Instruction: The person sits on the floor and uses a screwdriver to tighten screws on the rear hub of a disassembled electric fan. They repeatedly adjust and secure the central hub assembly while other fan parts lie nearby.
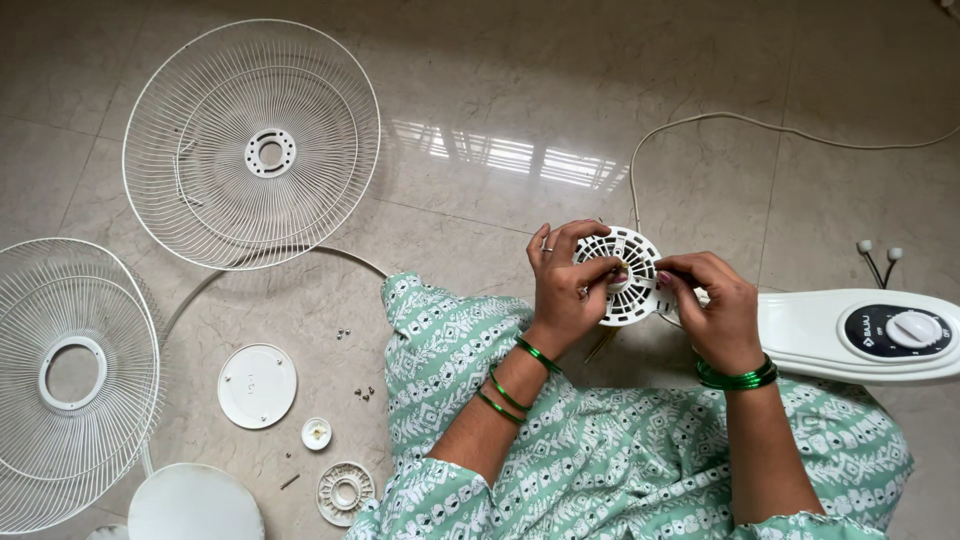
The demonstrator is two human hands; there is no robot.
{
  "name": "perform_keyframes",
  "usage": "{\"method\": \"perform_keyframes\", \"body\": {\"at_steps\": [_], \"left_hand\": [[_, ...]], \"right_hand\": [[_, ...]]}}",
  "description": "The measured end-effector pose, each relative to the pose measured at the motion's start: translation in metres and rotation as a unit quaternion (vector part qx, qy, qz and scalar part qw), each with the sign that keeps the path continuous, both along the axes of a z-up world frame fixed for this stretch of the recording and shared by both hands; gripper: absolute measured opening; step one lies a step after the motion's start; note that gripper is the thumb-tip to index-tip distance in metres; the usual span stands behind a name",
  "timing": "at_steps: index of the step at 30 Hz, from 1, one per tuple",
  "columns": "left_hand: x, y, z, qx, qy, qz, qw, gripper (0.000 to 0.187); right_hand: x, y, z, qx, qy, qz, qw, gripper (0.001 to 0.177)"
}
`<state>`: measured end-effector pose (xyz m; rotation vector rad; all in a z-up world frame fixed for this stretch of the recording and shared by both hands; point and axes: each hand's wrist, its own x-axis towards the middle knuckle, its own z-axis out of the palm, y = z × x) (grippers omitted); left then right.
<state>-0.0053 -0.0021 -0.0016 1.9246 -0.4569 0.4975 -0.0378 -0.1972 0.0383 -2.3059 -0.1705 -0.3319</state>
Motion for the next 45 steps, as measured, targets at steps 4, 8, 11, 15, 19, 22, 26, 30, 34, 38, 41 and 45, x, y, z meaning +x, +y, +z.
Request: {"method": "perform_keyframes", "body": {"at_steps": [4, 8, 11, 15, 19, 22, 26, 30, 34, 38, 41, 45], "left_hand": [[0.0, -0.001, 0.001, -0.043, 0.039, -0.002, 0.998, 0.018], [-0.001, -0.003, 0.0, -0.127, 0.078, -0.041, 0.988, 0.022], [0.0, -0.003, 0.001, -0.126, 0.058, -0.049, 0.989, 0.022], [0.0, -0.002, 0.005, -0.098, 0.051, -0.04, 0.993, 0.019], [-0.001, 0.0, 0.008, -0.049, 0.021, -0.02, 0.998, 0.018], [0.0, 0.0, 0.008, -0.042, 0.013, -0.019, 0.999, 0.018], [0.0, -0.002, 0.002, -0.143, 0.101, -0.074, 0.982, 0.017], [0.0, -0.002, -0.002, -0.11, 0.07, -0.059, 0.99, 0.015], [-0.001, -0.001, -0.002, -0.055, 0.029, -0.033, 0.998, 0.014], [-0.003, -0.005, -0.002, -0.052, 0.024, -0.02, 0.998, 0.015], [-0.004, -0.008, -0.003, -0.08, 0.03, -0.024, 0.996, 0.016], [-0.004, -0.011, -0.004, -0.092, 0.03, -0.032, 0.995, 0.016]], "right_hand": [[-0.001, 0.003, 0.002, -0.006, 0.001, -0.007, 1.0, 0.015], [-0.003, 0.002, -0.004, 0.007, -0.044, -0.015, 0.999, 0.017], [-0.007, 0.004, -0.01, 0.009, -0.067, -0.054, 0.996, 0.014], [-0.014, 0.007, -0.015, 0.058, -0.064, -0.08, 0.993, 0.012], [-0.018, 0.01, -0.017, 0.087, -0.051, -0.083, 0.991, 0.012], [-0.018, 0.014, -0.016, 0.082, -0.06, -0.066, 0.993, 0.012], [-0.018, 0.019, -0.015, 0.085, -0.053, -0.053, 0.994, 0.015], [-0.017, 0.021, -0.015, 0.081, -0.046, -0.056, 0.994, 0.015], [-0.018, 0.018, -0.017, 0.067, -0.075, -0.063, 0.993, 0.013], [-0.019, 0.014, -0.024, 0.064, -0.113, -0.071, 0.989, 0.016], [-0.017, 0.013, -0.03, 0.066, -0.108, -0.071, 0.989, 0.019], [-0.015, 0.009, -0.034, 0.046, -0.112, -0.064, 0.991, 0.022]]}}
